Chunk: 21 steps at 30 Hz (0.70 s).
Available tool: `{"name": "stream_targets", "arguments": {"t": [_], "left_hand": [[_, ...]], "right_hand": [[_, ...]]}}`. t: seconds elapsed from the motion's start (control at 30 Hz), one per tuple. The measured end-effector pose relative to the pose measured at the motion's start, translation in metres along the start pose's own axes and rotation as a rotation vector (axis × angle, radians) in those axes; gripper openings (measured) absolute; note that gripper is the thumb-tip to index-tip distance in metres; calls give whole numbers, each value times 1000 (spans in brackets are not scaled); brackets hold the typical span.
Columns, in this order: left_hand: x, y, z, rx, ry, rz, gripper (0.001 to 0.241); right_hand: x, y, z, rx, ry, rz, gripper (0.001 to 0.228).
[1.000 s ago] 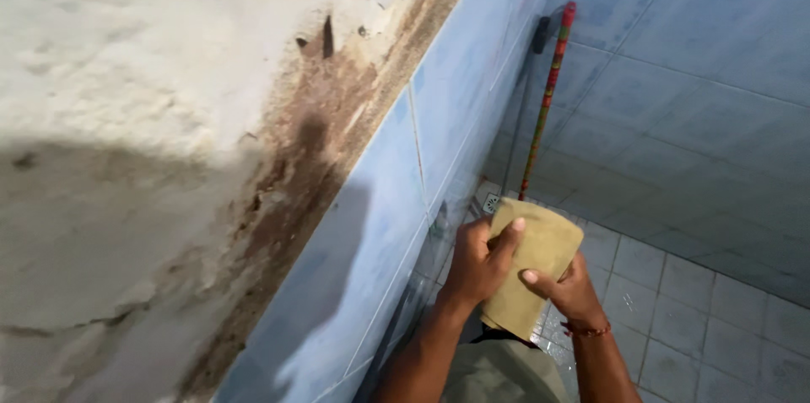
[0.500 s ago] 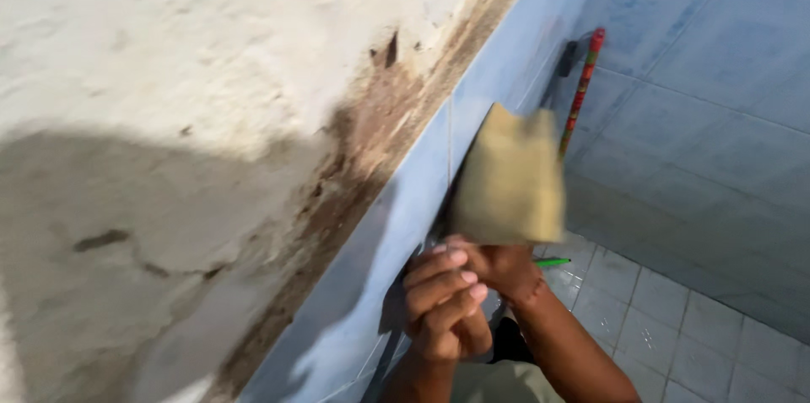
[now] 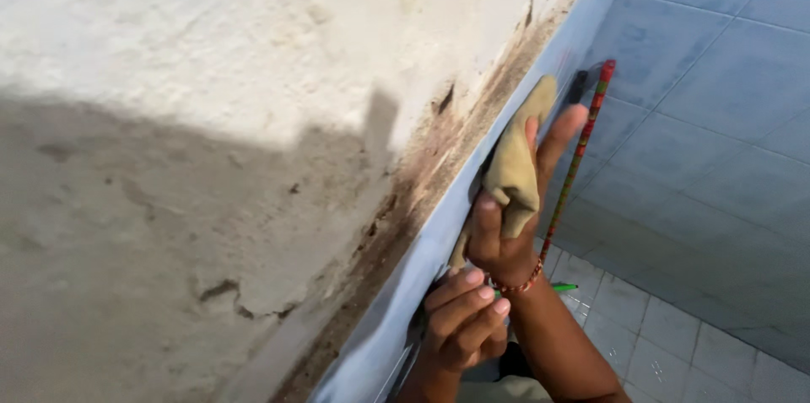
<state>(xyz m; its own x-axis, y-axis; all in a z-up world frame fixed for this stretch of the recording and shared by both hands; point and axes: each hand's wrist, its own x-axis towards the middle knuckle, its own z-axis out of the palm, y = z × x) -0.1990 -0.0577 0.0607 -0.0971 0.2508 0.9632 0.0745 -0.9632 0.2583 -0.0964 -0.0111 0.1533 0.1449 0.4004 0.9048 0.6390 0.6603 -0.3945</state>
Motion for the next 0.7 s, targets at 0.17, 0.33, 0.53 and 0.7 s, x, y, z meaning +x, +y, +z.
{"name": "stream_targets", "arguments": {"t": [0.17, 0.33, 0.53, 0.7], "left_hand": [[-14, -4, 2, 54, 35, 44, 23], [-18, -7, -1, -28, 24, 30, 22], [-13, -8, 4, -67, 28, 26, 21], [-15, -11, 9, -76, 92, 54, 19]], "right_hand": [[-14, 4, 14, 90, 65, -34, 66], [10, 35, 5, 40, -50, -537, 37], [31, 10, 1, -72, 119, -90, 52], [-7, 10, 3, -1, 17, -252, 52]]}}
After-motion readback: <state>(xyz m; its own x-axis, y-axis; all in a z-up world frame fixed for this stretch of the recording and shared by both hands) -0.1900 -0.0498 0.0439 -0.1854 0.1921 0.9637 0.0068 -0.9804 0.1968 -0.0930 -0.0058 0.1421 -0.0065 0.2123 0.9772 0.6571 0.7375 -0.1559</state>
